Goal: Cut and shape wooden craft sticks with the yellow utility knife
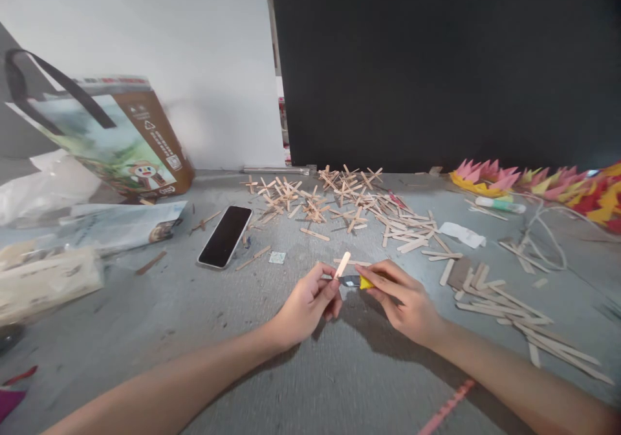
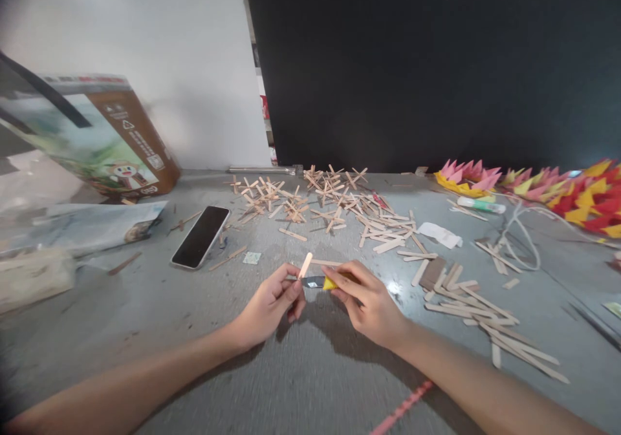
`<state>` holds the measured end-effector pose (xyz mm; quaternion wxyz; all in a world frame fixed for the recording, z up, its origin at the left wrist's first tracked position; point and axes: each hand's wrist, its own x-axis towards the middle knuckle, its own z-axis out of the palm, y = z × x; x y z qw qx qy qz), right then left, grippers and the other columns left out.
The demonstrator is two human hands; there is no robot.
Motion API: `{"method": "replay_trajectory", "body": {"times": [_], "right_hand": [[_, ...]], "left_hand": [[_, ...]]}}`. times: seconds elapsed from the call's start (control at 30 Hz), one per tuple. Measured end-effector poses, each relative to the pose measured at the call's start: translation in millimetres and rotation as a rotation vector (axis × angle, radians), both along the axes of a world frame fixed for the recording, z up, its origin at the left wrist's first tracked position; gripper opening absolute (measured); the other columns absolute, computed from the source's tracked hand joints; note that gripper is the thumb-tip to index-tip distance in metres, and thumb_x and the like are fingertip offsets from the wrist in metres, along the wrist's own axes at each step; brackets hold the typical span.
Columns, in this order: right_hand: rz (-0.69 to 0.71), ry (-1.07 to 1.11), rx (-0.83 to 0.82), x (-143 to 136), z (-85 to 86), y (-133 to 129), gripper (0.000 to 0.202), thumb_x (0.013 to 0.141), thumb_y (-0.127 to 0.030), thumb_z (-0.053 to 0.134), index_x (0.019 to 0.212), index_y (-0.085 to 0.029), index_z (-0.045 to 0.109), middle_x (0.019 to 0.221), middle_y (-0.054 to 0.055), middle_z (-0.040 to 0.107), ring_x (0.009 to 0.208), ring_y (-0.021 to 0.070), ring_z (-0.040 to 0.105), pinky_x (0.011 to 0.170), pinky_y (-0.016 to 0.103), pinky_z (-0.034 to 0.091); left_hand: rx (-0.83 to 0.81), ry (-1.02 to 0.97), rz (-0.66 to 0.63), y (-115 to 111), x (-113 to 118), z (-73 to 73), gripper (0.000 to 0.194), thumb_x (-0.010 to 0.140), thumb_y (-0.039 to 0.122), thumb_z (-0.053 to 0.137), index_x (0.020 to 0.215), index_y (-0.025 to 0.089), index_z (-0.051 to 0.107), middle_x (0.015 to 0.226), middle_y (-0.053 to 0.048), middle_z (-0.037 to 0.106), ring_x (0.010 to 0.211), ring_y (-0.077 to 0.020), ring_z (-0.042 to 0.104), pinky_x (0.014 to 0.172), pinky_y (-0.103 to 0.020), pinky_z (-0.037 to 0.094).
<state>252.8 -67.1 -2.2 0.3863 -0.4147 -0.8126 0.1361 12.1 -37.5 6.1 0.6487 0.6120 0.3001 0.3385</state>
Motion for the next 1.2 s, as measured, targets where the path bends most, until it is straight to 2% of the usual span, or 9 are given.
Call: {"method": "replay_trajectory", "body": {"times": [0.17,0.37,0.87,1.03,1.2], "right_hand": [[0.015,0.005,0.012,-1.1,2.3,1.4,0.051,0.105,-0.018,0.047,0.152,-0.036,0.051,0.120,0.009,0.064,0.106,0.0209,0.065,0.088,0.035,0.058],[0.041,0.028,-0.032,0.4,3.4,2.7,0.053,0.105,-0.016,0.048,0.153,-0.039,0.050,0.121,0.008,0.063,0.106,0.0202,0.063,0.087,0.035,0.057],[0.074,0.030,-0.038,1.8,5.6,2.5,0.048,0.104,-0.016,0.047,0.148,-0.034,0.057,0.120,0.009,0.064,0.102,0.0207,0.065,0.084,0.035,0.059],[0.137,0.057,0.011,2.8,1.5,4.1,0.053,0.102,-0.010,0.049,0.150,-0.032,0.055,0.121,0.011,0.061,0.103,0.0207,0.063,0.082,0.034,0.059],[0.124,0.051,0.020,1.5,0.6,5.5,0.055,0.101,-0.006,0.051,0.150,-0.032,0.055,0.120,0.011,0.060,0.107,0.0209,0.062,0.086,0.034,0.057]], "left_hand": [[-0.007,-0.006,-0.005,1.3,-0.6,-1.7,0.038,0.100,0.058,0.054,0.105,0.020,0.051,0.064,0.004,0.057,0.055,-0.0104,0.050,0.057,-0.023,0.040],[0.006,0.046,-0.012,2.2,-1.5,-0.8,0.042,0.099,0.058,0.055,0.088,0.017,0.059,0.064,0.001,0.059,0.052,-0.0088,0.048,0.056,-0.023,0.038],[0.035,0.029,-0.047,0.0,-1.4,2.1,0.039,0.101,0.057,0.050,0.092,0.020,0.054,0.066,0.002,0.057,0.055,-0.0099,0.049,0.057,-0.024,0.039],[0.043,0.047,-0.049,-0.5,-1.6,0.3,0.036,0.103,0.053,0.048,0.100,0.019,0.055,0.067,0.003,0.056,0.055,-0.0093,0.048,0.055,-0.023,0.038],[0.044,0.049,-0.047,-0.6,-0.7,0.2,0.031,0.104,0.048,0.048,0.095,0.019,0.053,0.065,0.004,0.055,0.055,-0.0086,0.048,0.055,-0.023,0.038]]}}
